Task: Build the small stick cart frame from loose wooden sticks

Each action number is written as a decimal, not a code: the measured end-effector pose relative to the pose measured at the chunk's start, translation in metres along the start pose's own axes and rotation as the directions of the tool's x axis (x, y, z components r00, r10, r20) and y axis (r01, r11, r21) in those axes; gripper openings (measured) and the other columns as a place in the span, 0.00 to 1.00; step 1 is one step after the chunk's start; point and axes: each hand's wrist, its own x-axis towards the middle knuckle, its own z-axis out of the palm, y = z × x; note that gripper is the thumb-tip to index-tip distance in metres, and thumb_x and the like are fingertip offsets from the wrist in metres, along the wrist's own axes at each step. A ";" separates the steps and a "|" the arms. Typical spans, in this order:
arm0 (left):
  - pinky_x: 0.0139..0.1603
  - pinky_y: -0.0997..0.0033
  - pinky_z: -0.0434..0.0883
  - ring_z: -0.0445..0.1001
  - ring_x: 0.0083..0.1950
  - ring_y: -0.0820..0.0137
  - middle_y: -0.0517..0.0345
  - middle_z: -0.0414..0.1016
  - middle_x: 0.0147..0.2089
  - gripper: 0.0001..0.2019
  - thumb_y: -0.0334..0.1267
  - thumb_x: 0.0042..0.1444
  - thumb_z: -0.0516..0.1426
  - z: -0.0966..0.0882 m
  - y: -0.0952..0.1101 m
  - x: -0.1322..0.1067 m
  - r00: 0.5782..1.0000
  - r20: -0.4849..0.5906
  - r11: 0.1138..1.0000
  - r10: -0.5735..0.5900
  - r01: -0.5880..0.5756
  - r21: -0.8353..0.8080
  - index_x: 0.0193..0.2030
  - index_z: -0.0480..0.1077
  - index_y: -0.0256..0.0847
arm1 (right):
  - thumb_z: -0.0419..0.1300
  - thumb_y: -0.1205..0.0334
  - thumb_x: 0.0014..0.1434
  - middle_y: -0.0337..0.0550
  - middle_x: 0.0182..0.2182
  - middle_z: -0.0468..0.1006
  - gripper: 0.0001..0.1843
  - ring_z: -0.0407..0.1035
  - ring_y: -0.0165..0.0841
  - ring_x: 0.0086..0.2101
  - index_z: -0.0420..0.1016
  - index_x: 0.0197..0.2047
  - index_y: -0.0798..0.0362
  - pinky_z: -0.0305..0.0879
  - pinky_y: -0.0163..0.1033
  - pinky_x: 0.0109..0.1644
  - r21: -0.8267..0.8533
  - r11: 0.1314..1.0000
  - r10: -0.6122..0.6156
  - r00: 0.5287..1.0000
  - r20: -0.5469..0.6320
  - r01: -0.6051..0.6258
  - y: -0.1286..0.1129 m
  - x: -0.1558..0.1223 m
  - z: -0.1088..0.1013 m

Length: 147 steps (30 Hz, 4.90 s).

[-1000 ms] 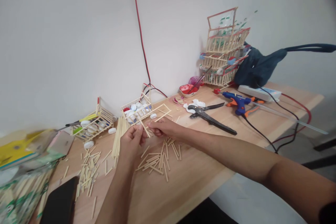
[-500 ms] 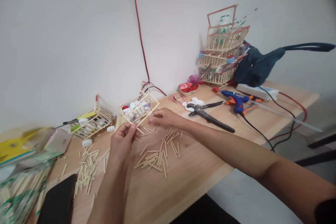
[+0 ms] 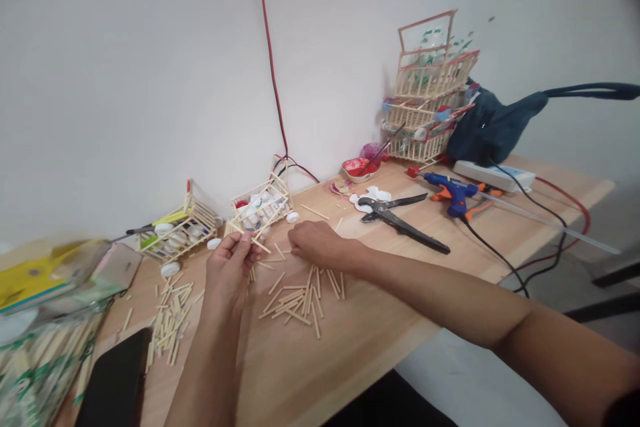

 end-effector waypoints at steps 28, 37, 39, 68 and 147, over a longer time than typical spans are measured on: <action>0.28 0.74 0.67 0.71 0.24 0.73 0.55 0.78 0.27 0.18 0.46 0.45 0.65 0.020 -0.019 -0.017 0.945 0.309 0.929 -0.103 -0.019 0.369 0.37 0.73 0.34 | 0.60 0.62 0.53 0.40 0.26 0.78 0.09 0.67 0.26 0.28 0.80 0.31 0.58 0.54 0.30 0.31 0.568 0.820 0.165 0.979 -0.119 -0.069 0.007 -0.006 -0.032; 0.28 0.75 0.68 0.71 0.25 0.73 0.54 0.78 0.28 0.19 0.47 0.44 0.65 0.018 -0.021 -0.015 0.948 0.299 0.931 -0.111 -0.007 0.366 0.37 0.74 0.34 | 0.60 0.61 0.53 0.40 0.27 0.78 0.09 0.66 0.26 0.28 0.79 0.30 0.57 0.53 0.30 0.30 0.551 0.830 0.176 0.978 -0.110 -0.087 0.005 -0.007 -0.032; 0.29 0.74 0.68 0.71 0.25 0.73 0.55 0.77 0.26 0.19 0.47 0.44 0.66 0.018 -0.020 -0.016 0.947 0.297 0.930 -0.121 0.003 0.368 0.37 0.74 0.34 | 0.60 0.62 0.52 0.40 0.27 0.78 0.08 0.66 0.26 0.28 0.79 0.30 0.57 0.52 0.30 0.30 0.549 0.832 0.174 0.978 -0.116 -0.083 0.005 -0.007 -0.032; 0.28 0.74 0.68 0.71 0.24 0.72 0.54 0.77 0.26 0.20 0.48 0.40 0.67 0.018 -0.020 -0.014 0.954 0.272 0.934 -0.128 0.024 0.355 0.35 0.74 0.34 | 0.60 0.63 0.53 0.39 0.26 0.77 0.07 0.64 0.26 0.28 0.78 0.29 0.57 0.51 0.31 0.30 0.555 0.830 0.158 0.976 -0.148 -0.050 0.007 -0.005 -0.027; 0.28 0.76 0.66 0.68 0.23 0.77 0.55 0.78 0.28 0.25 0.47 0.33 0.71 0.000 -0.007 -0.002 0.970 0.182 0.980 -0.161 0.135 0.147 0.38 0.77 0.34 | 0.58 0.37 0.56 0.29 0.14 0.55 0.29 0.47 0.20 0.16 0.57 0.21 0.54 0.39 0.31 0.20 0.997 0.080 0.036 0.999 -0.006 0.004 0.024 0.006 0.001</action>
